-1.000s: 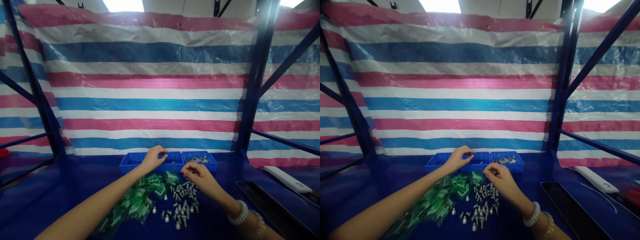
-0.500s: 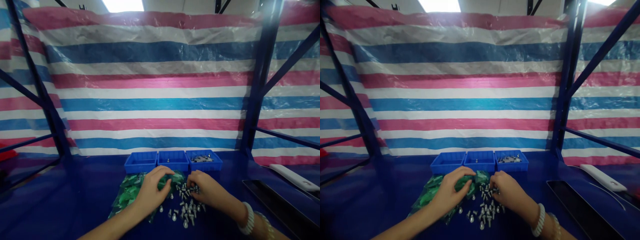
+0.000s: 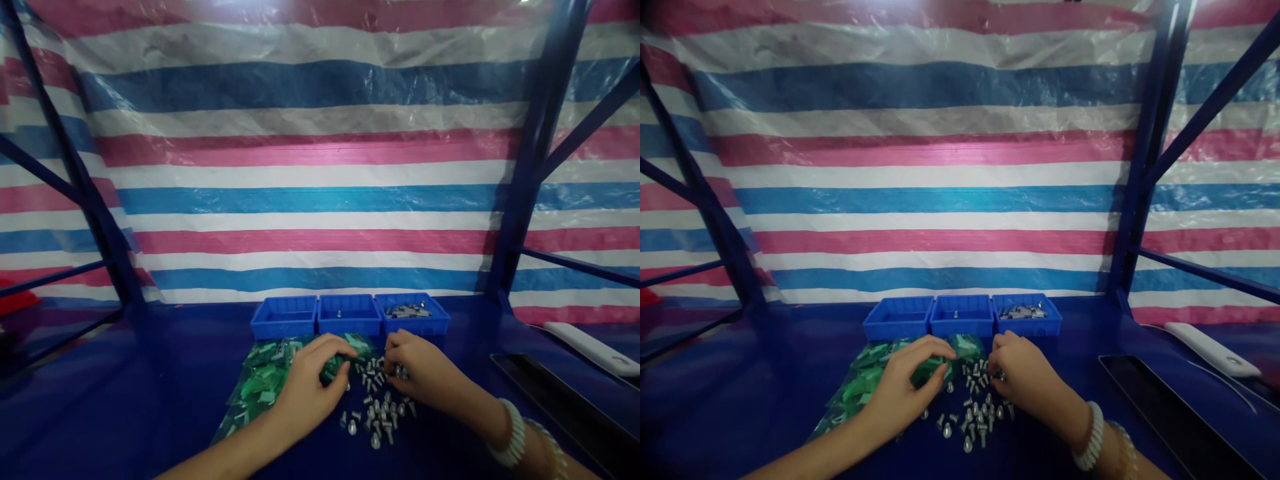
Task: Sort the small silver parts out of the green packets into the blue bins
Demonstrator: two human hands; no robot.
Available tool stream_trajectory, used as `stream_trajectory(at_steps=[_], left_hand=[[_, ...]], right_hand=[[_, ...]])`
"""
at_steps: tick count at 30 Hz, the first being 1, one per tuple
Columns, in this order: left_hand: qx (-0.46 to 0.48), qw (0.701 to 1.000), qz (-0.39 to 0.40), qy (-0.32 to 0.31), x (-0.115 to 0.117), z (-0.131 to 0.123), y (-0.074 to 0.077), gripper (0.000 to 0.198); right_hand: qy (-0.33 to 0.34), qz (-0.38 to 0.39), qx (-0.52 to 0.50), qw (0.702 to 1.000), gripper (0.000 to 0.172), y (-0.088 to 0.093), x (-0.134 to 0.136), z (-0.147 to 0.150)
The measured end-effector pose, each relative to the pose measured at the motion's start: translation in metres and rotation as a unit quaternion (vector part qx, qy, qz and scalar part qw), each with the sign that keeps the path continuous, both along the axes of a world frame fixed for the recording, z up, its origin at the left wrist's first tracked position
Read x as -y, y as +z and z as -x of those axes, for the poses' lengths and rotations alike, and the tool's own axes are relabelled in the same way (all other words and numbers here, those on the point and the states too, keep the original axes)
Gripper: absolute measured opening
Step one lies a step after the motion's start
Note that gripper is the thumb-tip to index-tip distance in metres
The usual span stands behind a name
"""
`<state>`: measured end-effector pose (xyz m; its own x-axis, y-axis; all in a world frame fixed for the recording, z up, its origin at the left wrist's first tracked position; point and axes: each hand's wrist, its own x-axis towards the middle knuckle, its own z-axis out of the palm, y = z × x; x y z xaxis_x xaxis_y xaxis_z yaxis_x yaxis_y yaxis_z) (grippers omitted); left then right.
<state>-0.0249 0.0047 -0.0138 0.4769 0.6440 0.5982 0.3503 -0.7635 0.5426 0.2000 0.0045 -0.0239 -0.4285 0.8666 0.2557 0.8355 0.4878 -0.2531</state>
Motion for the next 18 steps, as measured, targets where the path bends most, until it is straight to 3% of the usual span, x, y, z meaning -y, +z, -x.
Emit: stream_trajectory(at_steps=[3, 5, 9, 11, 14, 18], left_hand=[[0.043, 0.998, 0.050, 0.010, 0.004, -0.004, 0.000, 0.025], [0.091, 0.987, 0.132, 0.004, 0.006, -0.008, -0.001, 0.026], [0.210, 0.917, 0.334, -0.052, 0.012, -0.016, -0.005, 0.022], [0.258, 0.880, 0.392, -0.071, 0.015, -0.018, -0.007, 0.023], [0.297, 0.858, 0.413, -0.064, 0.018, -0.018, -0.009, 0.022], [0.315, 0.856, 0.407, -0.059, 0.020, -0.016, -0.009, 0.020]], right_hand=[[0.033, -0.032, -0.080, 0.996, 0.018, 0.006, 0.003, 0.003], [0.063, -0.065, -0.161, 0.983, 0.018, 0.009, 0.006, 0.007], [0.093, -0.148, -0.284, 0.943, 0.012, 0.012, 0.018, 0.023], [0.104, -0.175, -0.304, 0.931, 0.012, 0.010, 0.024, 0.031], [0.140, -0.168, -0.308, 0.926, 0.015, 0.007, 0.030, 0.037], [0.142, -0.124, -0.337, 0.922, 0.020, 0.011, 0.029, 0.032]])
